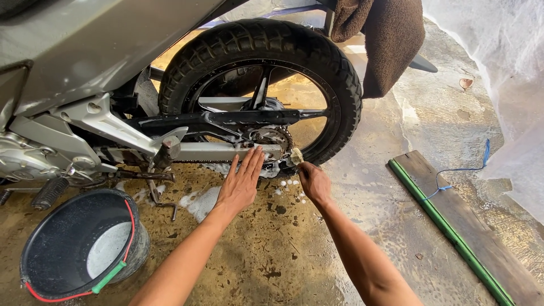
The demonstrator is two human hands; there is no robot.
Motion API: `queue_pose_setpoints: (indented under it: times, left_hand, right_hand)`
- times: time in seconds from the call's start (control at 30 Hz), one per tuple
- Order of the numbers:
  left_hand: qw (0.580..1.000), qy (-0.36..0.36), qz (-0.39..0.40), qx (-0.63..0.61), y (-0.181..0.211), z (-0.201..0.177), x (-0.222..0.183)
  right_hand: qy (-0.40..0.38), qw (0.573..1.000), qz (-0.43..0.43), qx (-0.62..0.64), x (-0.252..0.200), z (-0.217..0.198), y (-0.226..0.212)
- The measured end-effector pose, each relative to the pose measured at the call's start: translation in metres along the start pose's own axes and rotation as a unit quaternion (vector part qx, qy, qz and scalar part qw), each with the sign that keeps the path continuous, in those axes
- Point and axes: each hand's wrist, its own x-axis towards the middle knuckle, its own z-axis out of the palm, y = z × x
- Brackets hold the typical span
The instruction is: The person scrubs the rear wheel, sprocket, and chain of a motorcycle using a brush and soapy water. They repeatedly dip the brush into a bucket to reload soap and continue scrubbing the chain links and surrounding components.
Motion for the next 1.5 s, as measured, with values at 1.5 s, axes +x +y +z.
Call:
queue_pose_setpoints:
  times: [1.5]
  left_hand:
    - [0.999, -0.020, -0.009, -0.044, 0.004, -0.008, 0.001]
  right_hand:
    - [-0.111, 0.993, 0.027, 0.021, 0.010, 0.019, -0.010]
